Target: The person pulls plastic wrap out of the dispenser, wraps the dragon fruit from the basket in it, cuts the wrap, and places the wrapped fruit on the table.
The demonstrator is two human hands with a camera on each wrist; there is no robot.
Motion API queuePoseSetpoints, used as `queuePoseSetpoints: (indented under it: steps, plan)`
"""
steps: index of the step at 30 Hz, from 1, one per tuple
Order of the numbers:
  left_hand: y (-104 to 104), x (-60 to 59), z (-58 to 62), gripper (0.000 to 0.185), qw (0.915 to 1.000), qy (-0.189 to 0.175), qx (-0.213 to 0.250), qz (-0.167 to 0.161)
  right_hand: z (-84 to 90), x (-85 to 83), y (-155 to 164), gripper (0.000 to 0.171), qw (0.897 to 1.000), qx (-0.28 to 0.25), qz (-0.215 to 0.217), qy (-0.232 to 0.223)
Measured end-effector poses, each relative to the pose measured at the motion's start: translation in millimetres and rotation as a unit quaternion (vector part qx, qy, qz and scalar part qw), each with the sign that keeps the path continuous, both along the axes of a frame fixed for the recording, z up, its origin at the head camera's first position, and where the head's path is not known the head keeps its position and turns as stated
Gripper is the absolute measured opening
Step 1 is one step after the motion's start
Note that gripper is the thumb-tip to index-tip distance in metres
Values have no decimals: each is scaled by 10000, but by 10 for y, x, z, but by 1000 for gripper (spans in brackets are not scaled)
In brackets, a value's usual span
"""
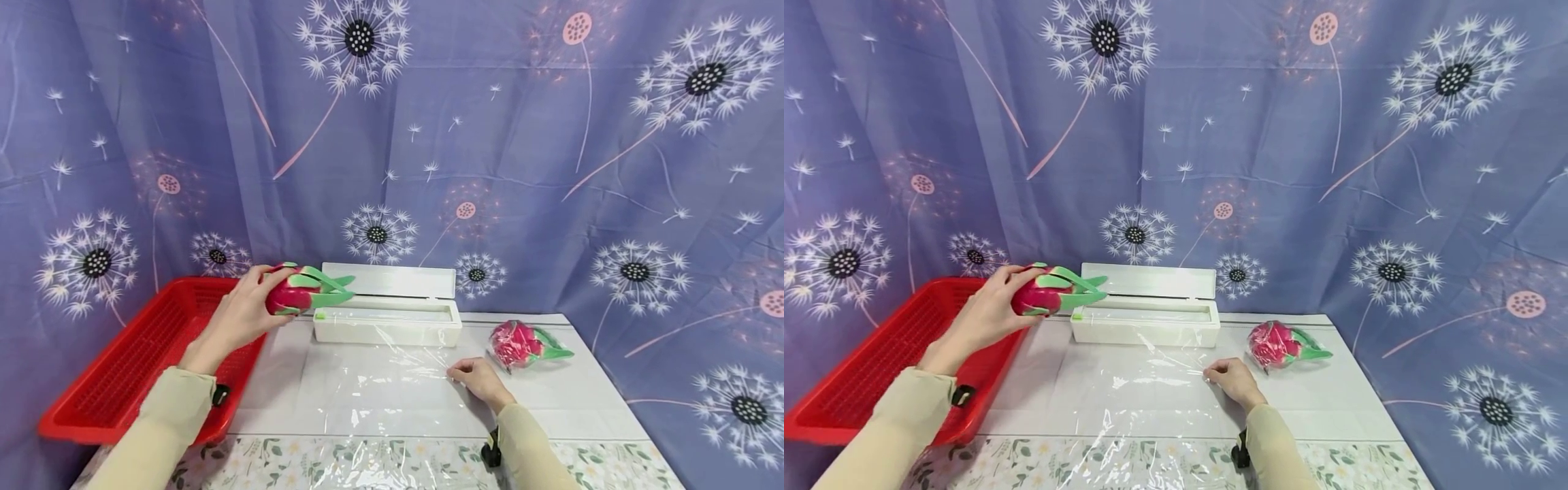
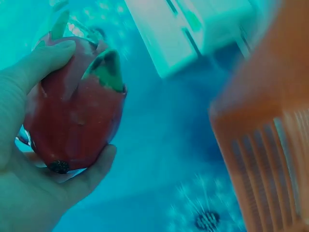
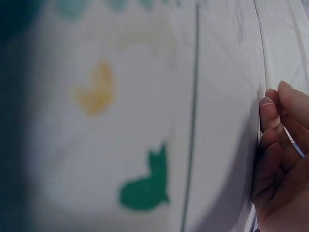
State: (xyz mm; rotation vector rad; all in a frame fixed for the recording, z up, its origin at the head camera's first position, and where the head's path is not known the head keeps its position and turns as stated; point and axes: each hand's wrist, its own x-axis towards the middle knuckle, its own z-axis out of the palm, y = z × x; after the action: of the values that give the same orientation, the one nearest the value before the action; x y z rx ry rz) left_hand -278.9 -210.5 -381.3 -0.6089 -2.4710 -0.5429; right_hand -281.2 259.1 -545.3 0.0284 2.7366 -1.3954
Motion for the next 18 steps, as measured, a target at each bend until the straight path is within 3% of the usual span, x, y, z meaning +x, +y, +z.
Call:
queuePoseSetpoints:
  steps: [7, 13, 18]
  plan:
    - [440, 143, -147, 86, 9988, -148, 109, -445, 23, 10, -15, 11, 10000, 31, -3, 12]
    - [771, 200, -396, 86, 9963, -448, 201, -700, 19, 12, -18, 11, 10000, 59, -19, -24]
    - [1023, 215, -606, 85, 9937, -485, 282, -974, 14, 13, -4, 10, 10000, 22, -31, -8]
